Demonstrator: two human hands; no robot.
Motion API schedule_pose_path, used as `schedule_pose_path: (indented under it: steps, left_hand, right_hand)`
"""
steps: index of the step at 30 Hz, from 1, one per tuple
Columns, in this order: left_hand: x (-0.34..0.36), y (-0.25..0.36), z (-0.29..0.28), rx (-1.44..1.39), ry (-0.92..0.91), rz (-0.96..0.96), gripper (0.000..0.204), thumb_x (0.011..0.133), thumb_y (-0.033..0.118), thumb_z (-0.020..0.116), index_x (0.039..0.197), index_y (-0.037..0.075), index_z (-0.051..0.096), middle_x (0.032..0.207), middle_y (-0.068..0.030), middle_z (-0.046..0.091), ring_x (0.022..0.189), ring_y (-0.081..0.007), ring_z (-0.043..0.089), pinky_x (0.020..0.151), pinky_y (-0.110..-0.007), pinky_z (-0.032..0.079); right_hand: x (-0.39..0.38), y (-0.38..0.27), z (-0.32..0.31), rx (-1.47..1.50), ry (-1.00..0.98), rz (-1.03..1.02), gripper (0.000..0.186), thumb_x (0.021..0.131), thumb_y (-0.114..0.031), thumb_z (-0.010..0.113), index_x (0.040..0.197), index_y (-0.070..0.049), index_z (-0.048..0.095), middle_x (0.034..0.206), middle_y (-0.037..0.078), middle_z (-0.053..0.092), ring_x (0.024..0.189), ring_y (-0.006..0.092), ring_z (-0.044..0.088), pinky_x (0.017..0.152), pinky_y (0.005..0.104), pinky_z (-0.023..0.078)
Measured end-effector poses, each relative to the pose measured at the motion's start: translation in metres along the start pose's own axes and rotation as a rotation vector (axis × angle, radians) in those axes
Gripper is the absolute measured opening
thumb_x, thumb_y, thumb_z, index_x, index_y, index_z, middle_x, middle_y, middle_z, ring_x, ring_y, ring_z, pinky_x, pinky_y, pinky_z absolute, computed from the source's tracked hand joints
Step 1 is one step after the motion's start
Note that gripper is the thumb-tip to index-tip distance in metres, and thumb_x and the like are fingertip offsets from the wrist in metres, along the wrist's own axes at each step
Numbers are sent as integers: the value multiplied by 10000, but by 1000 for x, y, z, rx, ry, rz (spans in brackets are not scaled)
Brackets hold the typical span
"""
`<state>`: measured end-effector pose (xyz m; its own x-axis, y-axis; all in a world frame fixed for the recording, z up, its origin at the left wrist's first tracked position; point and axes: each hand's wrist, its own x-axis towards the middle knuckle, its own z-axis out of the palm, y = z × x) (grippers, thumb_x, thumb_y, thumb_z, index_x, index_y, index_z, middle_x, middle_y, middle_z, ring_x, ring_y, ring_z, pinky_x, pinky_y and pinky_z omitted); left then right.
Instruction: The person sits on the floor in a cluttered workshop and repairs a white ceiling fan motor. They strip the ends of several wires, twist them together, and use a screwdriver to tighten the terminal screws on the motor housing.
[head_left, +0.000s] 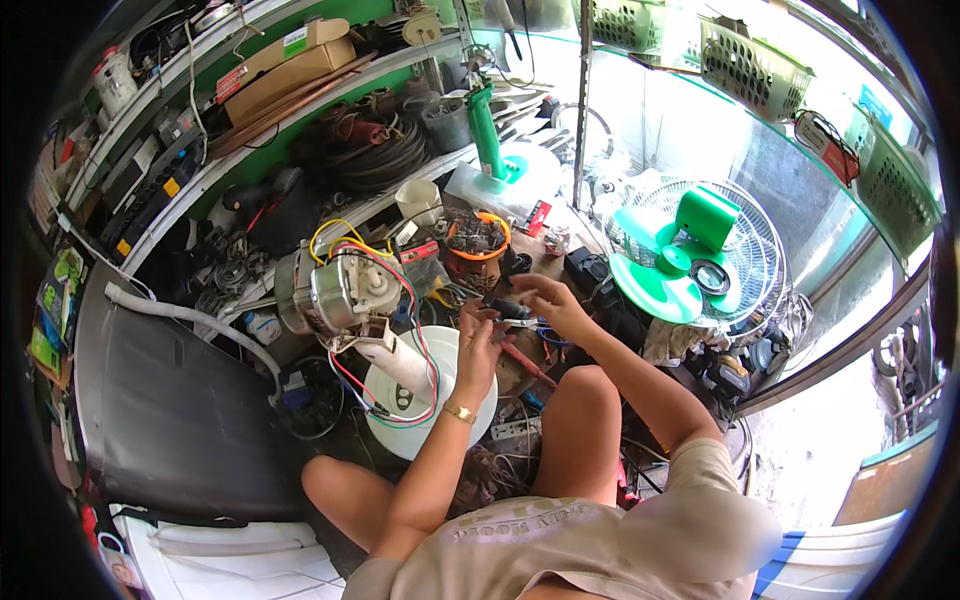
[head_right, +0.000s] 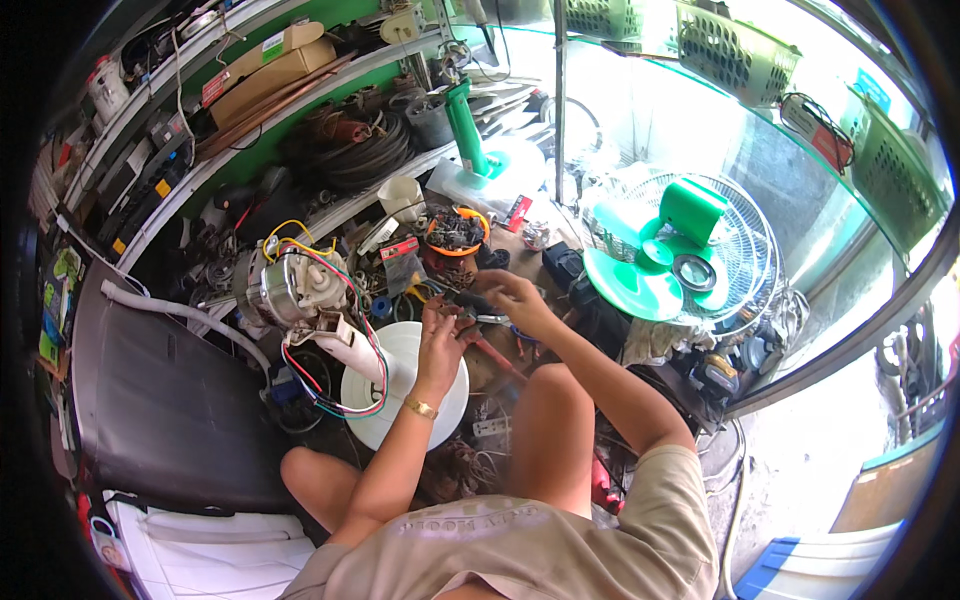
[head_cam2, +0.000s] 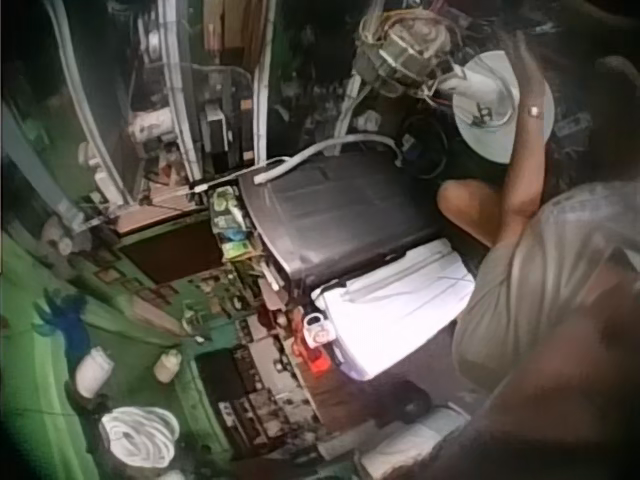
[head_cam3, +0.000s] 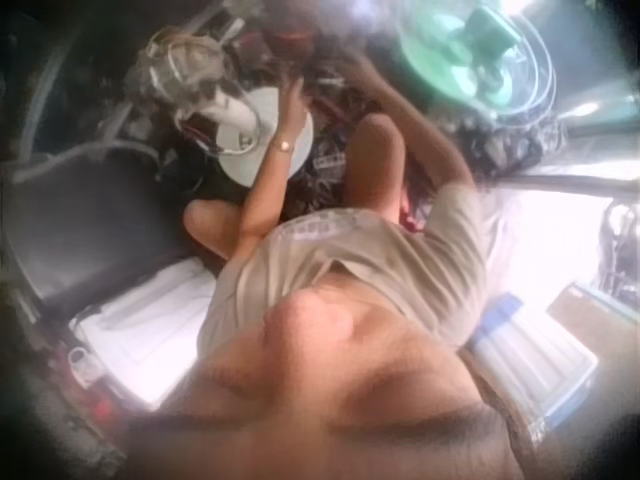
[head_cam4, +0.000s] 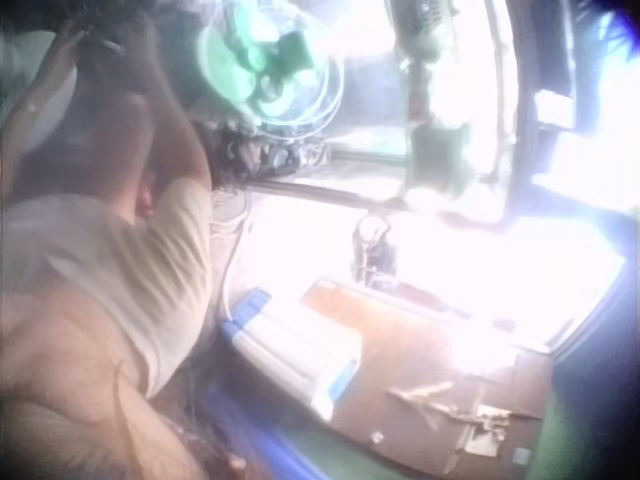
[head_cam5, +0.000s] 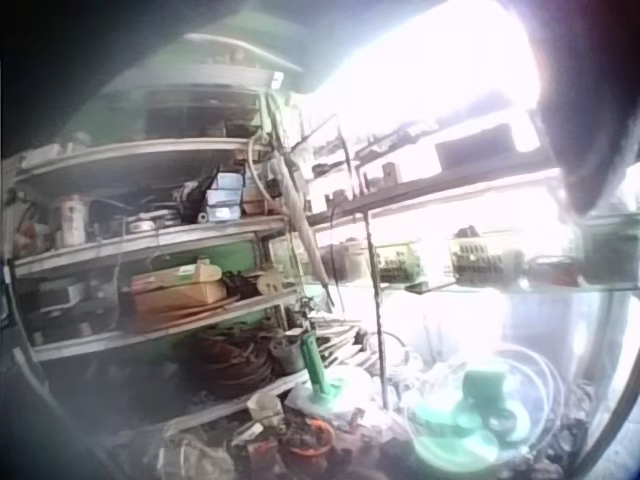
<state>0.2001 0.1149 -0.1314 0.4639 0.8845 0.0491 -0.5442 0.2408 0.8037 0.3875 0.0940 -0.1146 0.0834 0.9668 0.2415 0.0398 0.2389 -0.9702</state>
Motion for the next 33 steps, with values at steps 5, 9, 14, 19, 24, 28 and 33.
schedule_pose_path:
  steps: [5,9,14,19,24,28,33]
  left_hand:
    - [-43,45,37,-178,-196,107,339,1016,141,471,1347,175,405,1266,-51,546,1096,-199,589,875,-401,516]
    - [-64,65,46,-280,-251,118,352,1015,168,493,1352,161,392,1269,-84,544,1102,-210,595,932,-431,532]
    - [-87,74,48,-286,-321,135,379,1014,207,514,1364,165,376,1291,-94,523,1060,-228,623,928,-443,525]
    - [-115,94,52,-346,-350,57,414,991,195,570,1359,161,385,1216,-50,557,1059,-190,612,914,-375,506]
    - [-157,85,33,-192,-173,-159,382,939,159,643,1258,89,444,1073,-36,546,949,-154,606,870,-335,499]
    - [-174,83,5,329,287,690,398,812,49,756,1071,83,456,951,2,448,836,-81,428,747,-259,403]
    - [-153,138,14,513,279,749,269,794,27,774,992,54,594,889,3,548,708,-52,469,612,-206,378]
  right_hand:
    - [-16,-95,53,192,-192,17,403,828,-68,561,1222,8,600,1186,73,622,1067,144,581,946,307,477]
    - [-27,-112,65,178,-246,-56,358,816,-39,556,1161,27,622,1144,84,623,1056,143,588,934,291,478]
    - [-33,-130,81,86,-249,-210,200,871,-42,588,1036,40,666,1024,79,637,938,143,595,842,286,478]
    - [-46,-154,100,-13,-195,-279,120,855,-87,736,869,21,685,953,90,641,898,166,593,818,296,466]
    - [-54,-177,103,-58,-183,-350,110,848,-70,737,865,23,681,937,83,643,869,156,596,788,291,476]
    - [-70,-208,122,157,-334,-132,97,856,-14,719,920,49,681,915,92,658,742,134,626,696,272,523]
    - [-66,-205,152,212,-479,50,111,856,-14,725,931,49,672,852,91,685,786,149,666,738,282,546]
